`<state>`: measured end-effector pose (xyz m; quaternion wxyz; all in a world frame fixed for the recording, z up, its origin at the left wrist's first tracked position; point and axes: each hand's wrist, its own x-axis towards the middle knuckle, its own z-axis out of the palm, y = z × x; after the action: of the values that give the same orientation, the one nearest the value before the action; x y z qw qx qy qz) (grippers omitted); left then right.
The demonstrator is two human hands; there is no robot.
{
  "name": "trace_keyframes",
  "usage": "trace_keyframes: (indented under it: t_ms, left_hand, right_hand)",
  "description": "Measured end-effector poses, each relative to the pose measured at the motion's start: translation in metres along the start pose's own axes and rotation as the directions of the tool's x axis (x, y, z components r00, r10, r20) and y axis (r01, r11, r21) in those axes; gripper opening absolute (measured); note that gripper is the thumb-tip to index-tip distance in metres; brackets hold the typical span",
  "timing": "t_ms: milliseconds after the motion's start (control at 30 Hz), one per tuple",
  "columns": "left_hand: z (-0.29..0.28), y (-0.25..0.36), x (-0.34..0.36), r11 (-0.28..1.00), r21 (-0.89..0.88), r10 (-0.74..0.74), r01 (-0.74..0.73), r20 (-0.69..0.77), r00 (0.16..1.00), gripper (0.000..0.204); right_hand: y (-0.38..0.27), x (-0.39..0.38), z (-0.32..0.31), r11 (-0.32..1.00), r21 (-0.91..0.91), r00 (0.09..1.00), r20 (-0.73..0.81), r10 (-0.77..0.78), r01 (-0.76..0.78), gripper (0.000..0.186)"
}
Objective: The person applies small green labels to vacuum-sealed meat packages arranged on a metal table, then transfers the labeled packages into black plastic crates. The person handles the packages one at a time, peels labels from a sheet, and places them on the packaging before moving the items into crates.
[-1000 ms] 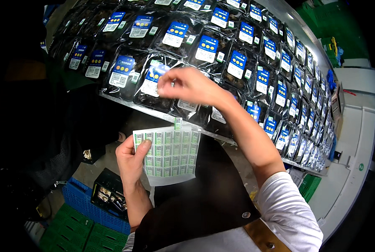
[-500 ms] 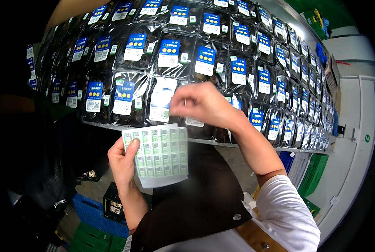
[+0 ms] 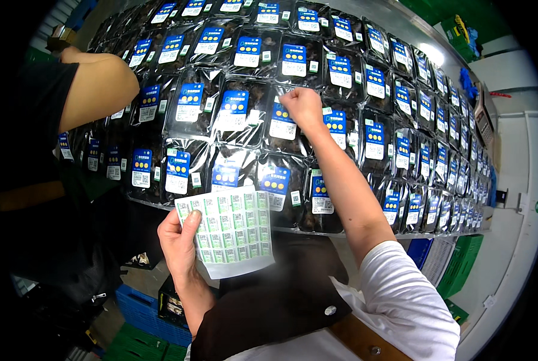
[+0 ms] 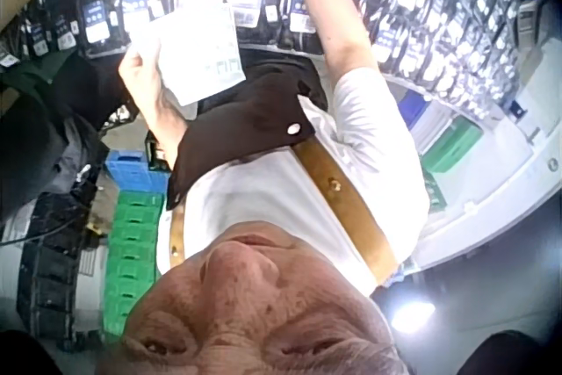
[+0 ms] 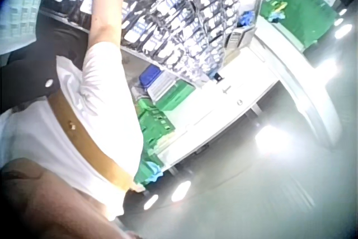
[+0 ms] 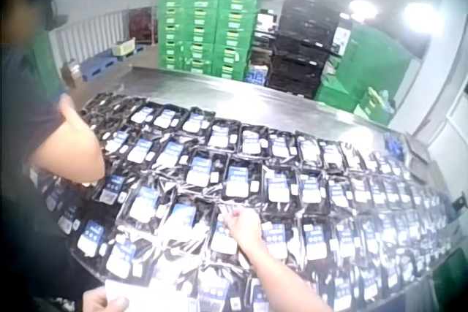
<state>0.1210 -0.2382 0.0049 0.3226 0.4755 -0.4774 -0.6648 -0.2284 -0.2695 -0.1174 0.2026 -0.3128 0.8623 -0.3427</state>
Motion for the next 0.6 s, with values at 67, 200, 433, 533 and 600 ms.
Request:
trace_keyframes:
  t_ms: [67, 200, 433, 533, 600]
  left_hand:
    - [0.005, 0.004, 0.003, 1.0, 0.01, 0.0, 0.0, 0.002, 1.0, 0.017]
    - [0.013, 0.009, 0.009, 1.0, 0.015, 0.004, -0.004, 0.034, 0.999, 0.017]
    - [0.022, 0.011, 0.016, 0.997, -0.036, 0.064, -0.061, 0.062, 0.996, 0.017]
    - [0.03, 0.017, 0.02, 0.992, -0.052, 0.121, -0.118, 0.081, 0.989, 0.016]
    - [0.031, 0.022, 0.019, 0.986, -0.053, 0.161, -0.157, 0.086, 0.983, 0.016]
  right_hand:
    - [-0.007, -0.005, -0.001, 0.981, -0.181, 0.998, 0.02, -0.064, 0.067, 0.022]
    - [-0.006, -0.017, -0.016, 0.978, -0.146, 0.986, -0.046, -0.16, 0.152, 0.037]
    - [-0.069, -0.124, -0.077, 0.782, 0.587, 0.804, 0.558, -0.205, -0.208, 0.052]
    - [-0.085, -0.16, -0.094, 0.743, 0.669, 0.738, 0.489, -0.464, 0.024, 0.059]
    - [-0.092, -0.172, -0.097, 0.649, 0.757, 0.755, 0.468, -0.46, -0.075, 0.054]
